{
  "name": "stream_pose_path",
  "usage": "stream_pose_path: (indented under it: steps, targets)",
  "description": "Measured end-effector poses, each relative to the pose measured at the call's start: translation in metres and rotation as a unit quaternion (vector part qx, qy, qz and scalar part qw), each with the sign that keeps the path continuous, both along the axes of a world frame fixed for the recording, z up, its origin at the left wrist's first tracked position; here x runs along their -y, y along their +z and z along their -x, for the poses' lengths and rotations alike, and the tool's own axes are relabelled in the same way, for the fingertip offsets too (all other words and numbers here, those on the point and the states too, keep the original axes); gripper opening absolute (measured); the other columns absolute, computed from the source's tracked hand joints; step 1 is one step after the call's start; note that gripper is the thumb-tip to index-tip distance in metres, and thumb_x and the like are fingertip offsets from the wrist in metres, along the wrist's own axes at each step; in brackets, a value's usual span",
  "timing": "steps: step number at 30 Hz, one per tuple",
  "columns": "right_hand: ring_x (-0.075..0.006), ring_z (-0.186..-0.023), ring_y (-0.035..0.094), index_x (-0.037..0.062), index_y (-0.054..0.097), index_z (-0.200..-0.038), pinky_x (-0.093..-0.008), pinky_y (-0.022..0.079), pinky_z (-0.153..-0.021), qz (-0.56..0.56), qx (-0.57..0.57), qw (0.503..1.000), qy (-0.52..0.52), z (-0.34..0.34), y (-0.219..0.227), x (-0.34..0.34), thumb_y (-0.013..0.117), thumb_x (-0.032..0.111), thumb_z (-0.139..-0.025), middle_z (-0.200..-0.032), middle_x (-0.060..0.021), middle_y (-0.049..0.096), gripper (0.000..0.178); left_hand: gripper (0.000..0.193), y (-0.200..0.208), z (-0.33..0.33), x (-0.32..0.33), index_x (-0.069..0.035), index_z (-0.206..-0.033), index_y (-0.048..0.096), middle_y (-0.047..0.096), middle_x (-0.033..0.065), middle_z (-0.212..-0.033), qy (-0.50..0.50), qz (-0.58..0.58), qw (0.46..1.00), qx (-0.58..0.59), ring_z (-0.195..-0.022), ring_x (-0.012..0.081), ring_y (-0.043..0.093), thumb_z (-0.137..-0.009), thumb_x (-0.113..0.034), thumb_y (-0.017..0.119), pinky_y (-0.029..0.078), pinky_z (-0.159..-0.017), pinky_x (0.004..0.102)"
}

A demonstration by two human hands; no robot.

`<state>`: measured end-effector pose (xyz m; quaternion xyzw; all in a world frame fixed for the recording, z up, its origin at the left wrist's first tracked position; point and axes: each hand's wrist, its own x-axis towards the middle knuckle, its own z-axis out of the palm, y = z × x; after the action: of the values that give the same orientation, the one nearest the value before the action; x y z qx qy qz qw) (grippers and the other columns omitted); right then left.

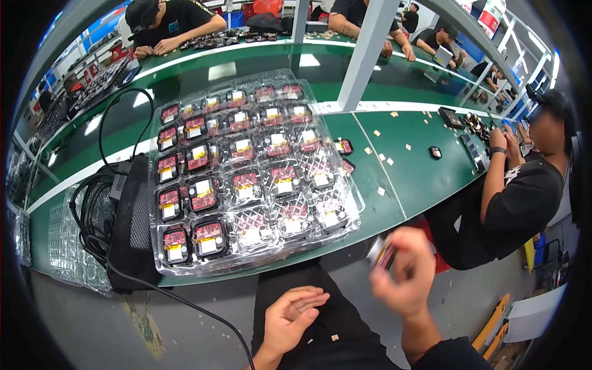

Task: Manually assemble and inspect small electronic memory cards and components at a production workbench.

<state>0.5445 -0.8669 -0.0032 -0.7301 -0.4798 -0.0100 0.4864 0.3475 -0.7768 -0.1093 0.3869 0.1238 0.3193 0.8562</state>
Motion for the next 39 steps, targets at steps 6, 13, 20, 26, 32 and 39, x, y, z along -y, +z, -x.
stream_pose_path:
  steps: [6,13,20,26,32,39]
  targets:
    - [-0.0221,-0.084,0.073,0.0018,0.057,-0.103,-0.027,0.057,-0.059,0.046,-0.142,0.964,0.22,0.061,-0.045,-0.004,0.086,0.016,-0.077,-0.115,-0.0151,0.069,0.042,0.064,-0.002,0.006,-0.005,0.008,-0.136,0.052,0.054,0.023,-0.136,0.009,0.005,0.999,0.033,-0.129,0.0312,0.055,-0.088,-0.023,0.08,0.043,-0.11,0.0436]
    - [-0.0231,-0.078,0.073,0.0043,0.054,-0.101,-0.0282,0.058,-0.055,0.117,-0.089,0.953,0.264,0.063,-0.041,-0.017,0.087,0.017,-0.079,-0.118,-0.0203,0.068,0.042,0.074,-0.005,0.016,-0.004,0.004,-0.125,0.061,0.054,0.0219,-0.132,0.118,-0.073,0.988,-0.065,-0.123,0.0285,0.057,-0.078,-0.048,0.085,0.051,-0.101,0.0401]
    - [-0.0266,-0.077,0.065,0.0058,0.057,-0.131,-0.0351,0.056,-0.06,0.138,-0.051,0.964,0.223,0.055,-0.035,-0.019,0.077,0.01,-0.084,-0.11,-0.0123,0.05,0.051,0.066,-0.001,0.015,-0.007,0.006,-0.128,0.056,0.056,0.0132,-0.122,0.173,0.047,0.983,-0.032,-0.115,0.0329,0.065,-0.083,-0.033,0.084,0.053,-0.101,0.044]
    - [-0.0271,-0.066,0.066,-0.0017,0.058,-0.128,-0.0366,0.054,-0.059,0.104,-0.019,0.978,0.181,0.052,-0.05,-0.014,0.074,0.001,-0.083,-0.083,-0.0115,0.067,0.047,0.07,0.005,0.009,-0.009,0.004,-0.134,0.051,0.058,0.0138,-0.127,0.145,0.067,0.987,-0.028,-0.119,0.0347,0.063,-0.083,-0.03,0.084,0.054,-0.101,0.0462]
    - [-0.021,-0.062,0.066,0.0021,0.07,-0.103,-0.0302,0.053,-0.056,0.063,0.128,0.975,0.168,0.047,-0.057,-0.021,0.076,0.007,-0.082,-0.085,-0.0073,0.071,0.023,0.067,0.0,0.011,-0.007,0.004,-0.133,0.052,0.058,0.0138,-0.126,0.149,0.067,0.986,-0.02,-0.12,0.0366,0.062,-0.083,-0.027,0.084,0.054,-0.101,0.0469]
    - [-0.0159,-0.062,0.066,0.0033,0.073,-0.095,-0.0271,0.051,-0.054,0.034,0.176,0.973,0.144,0.049,-0.069,-0.019,0.078,0.007,-0.079,-0.085,-0.0054,0.072,0.017,0.06,-0.001,0.012,-0.002,0.005,-0.133,0.052,0.06,0.0153,-0.127,0.127,0.11,0.986,0.005,-0.122,0.0382,0.061,-0.085,-0.017,0.082,0.051,-0.105,0.0491]
